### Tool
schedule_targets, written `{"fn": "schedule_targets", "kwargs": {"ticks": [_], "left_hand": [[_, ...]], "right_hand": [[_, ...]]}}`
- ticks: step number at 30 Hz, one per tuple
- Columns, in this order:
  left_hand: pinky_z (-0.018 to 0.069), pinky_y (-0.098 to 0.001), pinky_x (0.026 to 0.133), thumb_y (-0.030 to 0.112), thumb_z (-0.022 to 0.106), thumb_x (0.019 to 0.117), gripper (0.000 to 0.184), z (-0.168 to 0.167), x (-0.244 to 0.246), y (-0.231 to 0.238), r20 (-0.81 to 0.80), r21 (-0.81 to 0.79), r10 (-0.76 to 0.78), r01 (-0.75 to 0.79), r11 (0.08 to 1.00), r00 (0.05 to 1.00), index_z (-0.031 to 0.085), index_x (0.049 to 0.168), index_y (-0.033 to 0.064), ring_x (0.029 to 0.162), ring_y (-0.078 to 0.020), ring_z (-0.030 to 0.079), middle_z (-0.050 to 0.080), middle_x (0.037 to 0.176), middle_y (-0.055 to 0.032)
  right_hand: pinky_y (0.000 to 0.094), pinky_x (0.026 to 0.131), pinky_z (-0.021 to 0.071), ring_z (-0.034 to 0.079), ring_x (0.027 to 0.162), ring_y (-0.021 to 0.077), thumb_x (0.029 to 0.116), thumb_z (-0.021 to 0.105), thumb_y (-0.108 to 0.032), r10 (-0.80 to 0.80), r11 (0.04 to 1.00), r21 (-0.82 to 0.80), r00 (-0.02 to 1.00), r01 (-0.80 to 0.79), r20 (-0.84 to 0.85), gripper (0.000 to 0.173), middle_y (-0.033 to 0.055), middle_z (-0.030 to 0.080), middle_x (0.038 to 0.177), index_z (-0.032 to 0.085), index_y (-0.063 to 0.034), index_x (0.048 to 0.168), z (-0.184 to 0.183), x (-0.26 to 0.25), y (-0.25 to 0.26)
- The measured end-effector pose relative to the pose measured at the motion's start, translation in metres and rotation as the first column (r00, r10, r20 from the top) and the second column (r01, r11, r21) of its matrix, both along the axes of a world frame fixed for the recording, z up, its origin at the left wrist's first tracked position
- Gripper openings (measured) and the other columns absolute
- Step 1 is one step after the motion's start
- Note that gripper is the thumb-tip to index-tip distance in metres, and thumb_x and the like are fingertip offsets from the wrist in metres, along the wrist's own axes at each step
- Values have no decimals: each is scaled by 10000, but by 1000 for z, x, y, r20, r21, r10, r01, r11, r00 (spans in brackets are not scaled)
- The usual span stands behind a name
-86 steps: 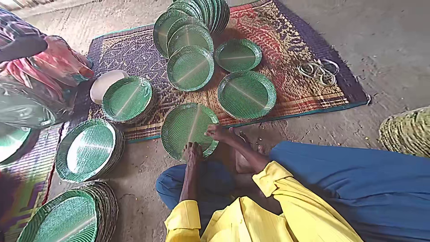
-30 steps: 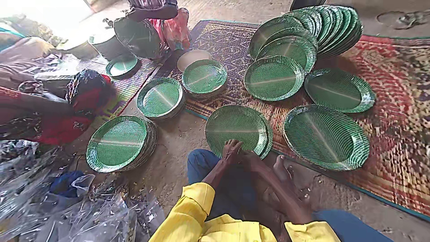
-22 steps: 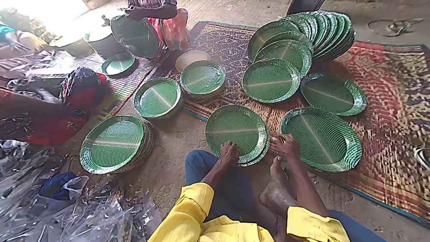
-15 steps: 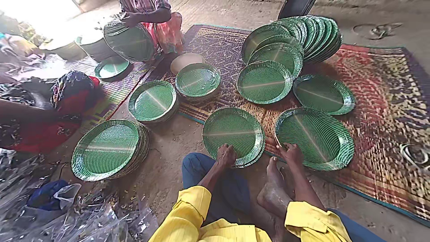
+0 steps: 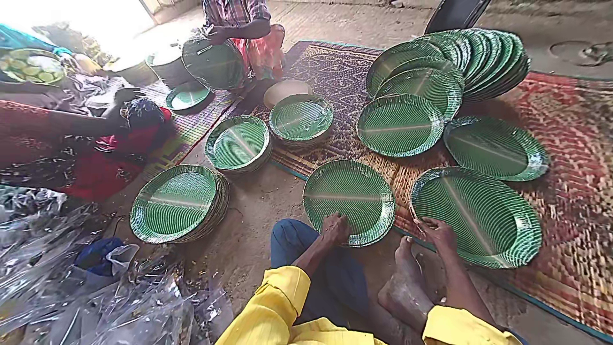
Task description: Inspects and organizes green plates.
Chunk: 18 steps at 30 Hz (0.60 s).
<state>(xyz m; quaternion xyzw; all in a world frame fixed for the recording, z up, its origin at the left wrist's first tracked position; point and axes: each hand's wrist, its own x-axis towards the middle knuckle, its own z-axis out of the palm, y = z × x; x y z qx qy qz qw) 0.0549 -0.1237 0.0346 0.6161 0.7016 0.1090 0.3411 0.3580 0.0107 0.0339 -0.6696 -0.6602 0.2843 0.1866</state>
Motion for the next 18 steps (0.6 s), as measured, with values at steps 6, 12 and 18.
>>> {"fn": "schedule_targets", "kwargs": {"ticks": [6,12,18], "left_hand": [[427,-564,1084,261,512,1034,375,-1,0,-2,34,28,13,-14,1000,999,673,1284,32,1254,-362,598,638,1311,-216],[429,-564,1083,272,498,1044,381,-2,0,-1,12,30,-7,6,1000,1000,671,1287,36,1254,-360,598,635,1312,-213],[429,-559,1083,268,503,1042,378,0,0,0,17,20,-1,0,1000,1000,671,1282,29,1254,-359,599,636,1310,-216]], "right_hand": [[602,1062,430,615,1187,466,997,701,-175,-7,1000,-12,1000,6,-24,333,336,656,1231,694,87,1201,-5,1,4],[621,1052,421,607,1188,479,1043,614,-150,-31,999,-17,998,30,-61,299,348,653,1224,695,96,1192,-1,-1,4],[655,1078,392,577,1253,501,1086,527,-196,-23,1000,-18,995,24,100,343,347,625,1293,684,77,1222,2,-10,2]]}}
